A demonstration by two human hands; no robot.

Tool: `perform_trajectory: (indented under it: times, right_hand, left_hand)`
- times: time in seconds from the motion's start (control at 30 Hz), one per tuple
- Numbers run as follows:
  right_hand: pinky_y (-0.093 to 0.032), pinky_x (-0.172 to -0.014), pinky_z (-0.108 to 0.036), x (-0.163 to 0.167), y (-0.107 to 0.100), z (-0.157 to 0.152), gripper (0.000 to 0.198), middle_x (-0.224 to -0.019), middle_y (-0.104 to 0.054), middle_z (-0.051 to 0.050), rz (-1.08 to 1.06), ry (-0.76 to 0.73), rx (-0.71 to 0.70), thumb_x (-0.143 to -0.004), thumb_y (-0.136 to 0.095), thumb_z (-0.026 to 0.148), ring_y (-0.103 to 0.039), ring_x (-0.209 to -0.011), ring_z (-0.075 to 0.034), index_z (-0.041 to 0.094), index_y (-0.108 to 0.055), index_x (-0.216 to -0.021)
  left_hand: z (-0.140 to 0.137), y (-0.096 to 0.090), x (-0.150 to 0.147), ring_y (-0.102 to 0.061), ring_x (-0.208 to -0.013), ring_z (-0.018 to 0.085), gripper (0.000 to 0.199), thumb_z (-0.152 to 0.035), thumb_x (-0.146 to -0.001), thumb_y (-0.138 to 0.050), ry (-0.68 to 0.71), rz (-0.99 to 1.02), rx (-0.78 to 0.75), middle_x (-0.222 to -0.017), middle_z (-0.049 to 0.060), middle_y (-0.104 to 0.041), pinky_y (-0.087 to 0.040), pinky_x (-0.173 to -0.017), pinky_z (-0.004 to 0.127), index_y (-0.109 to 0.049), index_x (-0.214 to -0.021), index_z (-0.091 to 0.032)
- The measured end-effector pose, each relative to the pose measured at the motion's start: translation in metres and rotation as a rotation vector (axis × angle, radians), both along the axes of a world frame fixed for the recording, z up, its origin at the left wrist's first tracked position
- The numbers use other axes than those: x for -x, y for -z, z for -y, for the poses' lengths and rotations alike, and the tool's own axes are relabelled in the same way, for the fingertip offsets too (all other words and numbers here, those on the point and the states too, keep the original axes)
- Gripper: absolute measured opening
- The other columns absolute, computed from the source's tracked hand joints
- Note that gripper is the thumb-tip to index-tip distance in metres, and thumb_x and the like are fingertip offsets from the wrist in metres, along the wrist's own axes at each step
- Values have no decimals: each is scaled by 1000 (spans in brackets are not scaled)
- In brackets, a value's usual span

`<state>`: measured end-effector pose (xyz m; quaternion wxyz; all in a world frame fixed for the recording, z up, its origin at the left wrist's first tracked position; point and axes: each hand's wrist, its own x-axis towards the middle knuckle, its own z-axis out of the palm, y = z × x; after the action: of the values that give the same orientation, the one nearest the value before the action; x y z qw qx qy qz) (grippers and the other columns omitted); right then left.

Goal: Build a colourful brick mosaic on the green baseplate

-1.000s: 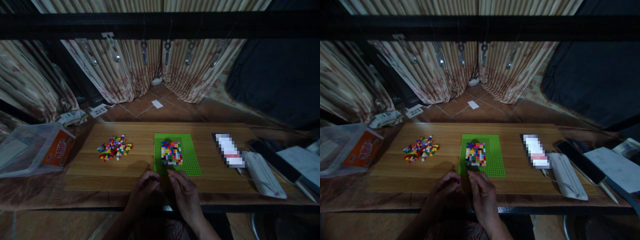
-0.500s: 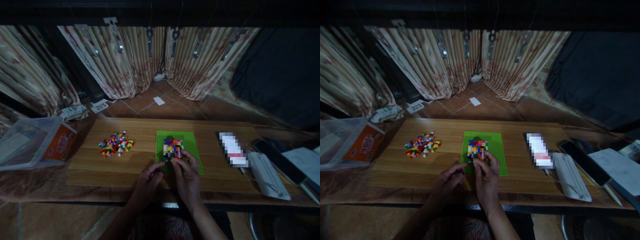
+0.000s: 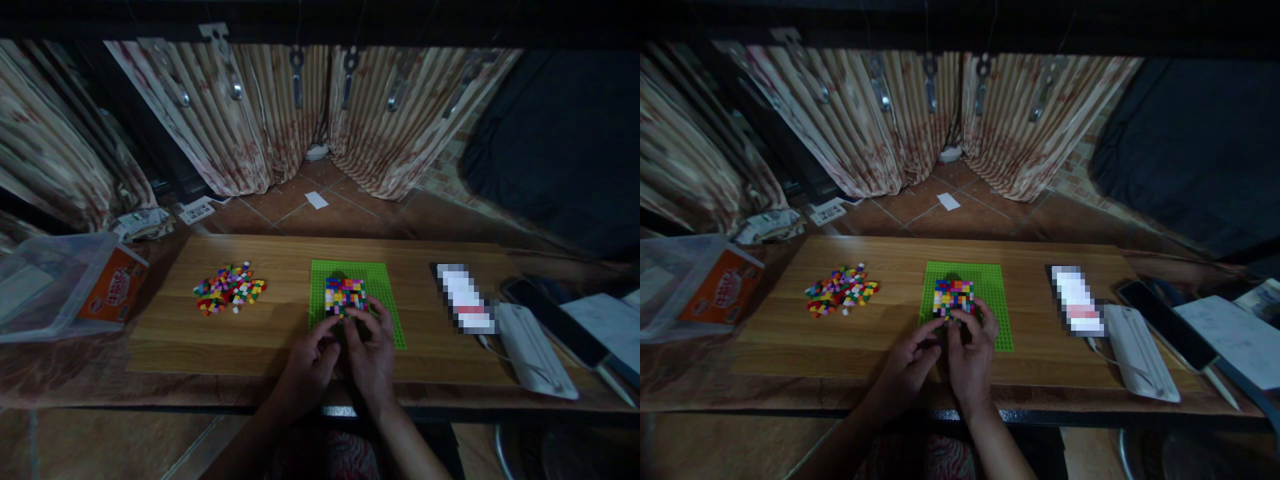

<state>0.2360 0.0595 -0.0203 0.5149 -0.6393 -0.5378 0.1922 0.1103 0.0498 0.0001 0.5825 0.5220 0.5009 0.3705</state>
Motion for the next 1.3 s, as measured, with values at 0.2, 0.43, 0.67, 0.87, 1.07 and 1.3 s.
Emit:
perform_trajectory:
  times: [0.2,0.43,0.67,0.87,1.07,1.3]
  right_hand:
    - [-40,-99,-46,0,-1,-3,24,-124,-53,-9,-59,21,23,-84,-59,38,-49,-118,-25,23,-65,-103]
    - [-40,-99,-44,5,-1,-8,25,-119,-55,-9,-65,78,49,-82,-62,37,-51,-115,-24,21,-63,-103]
    - [-42,-97,-42,6,1,-10,25,-117,-56,-9,-81,71,27,-81,-61,36,-52,-112,-22,22,-63,-102]
    - [-42,-96,-42,4,2,-11,26,-113,-58,-7,-140,56,50,-80,-64,36,-54,-108,-22,22,-65,-101]
    - [-43,-95,-43,-8,9,-7,32,-110,-63,-7,-328,48,34,-83,-61,41,-57,-104,-21,21,-64,-107]
    - [-47,-91,-40,-15,12,-3,32,-109,-64,-8,-398,56,22,-83,-61,39,-59,-101,-20,19,-63,-108]
  left_hand:
    - [0,1,1,-63,-85,16,47,-22,-85,-52,4,-32,-8,-101,6,-67,-49,-74,25,-54,-131,-20]
    - [0,0,1,-63,-82,15,47,-19,-85,-49,25,-71,-55,-97,5,-67,-48,-70,23,-54,-131,-19]
    - [0,5,4,-63,-86,16,40,-22,-86,-52,-14,-107,-53,-99,5,-68,-49,-74,25,-58,-125,-20]
    - [-11,10,13,-65,-83,17,19,-25,-85,-56,-170,-202,-203,-89,4,-68,-50,-76,26,-63,-102,-18]
    - [-25,-2,9,-65,-85,17,15,-22,-88,-53,-96,-387,-413,-92,3,-69,-48,-80,27,-68,-93,-21]
    - [-33,-3,0,-64,-88,17,22,-20,-91,-49,-1,-658,-516,-96,4,-69,-47,-79,28,-69,-99,-24]
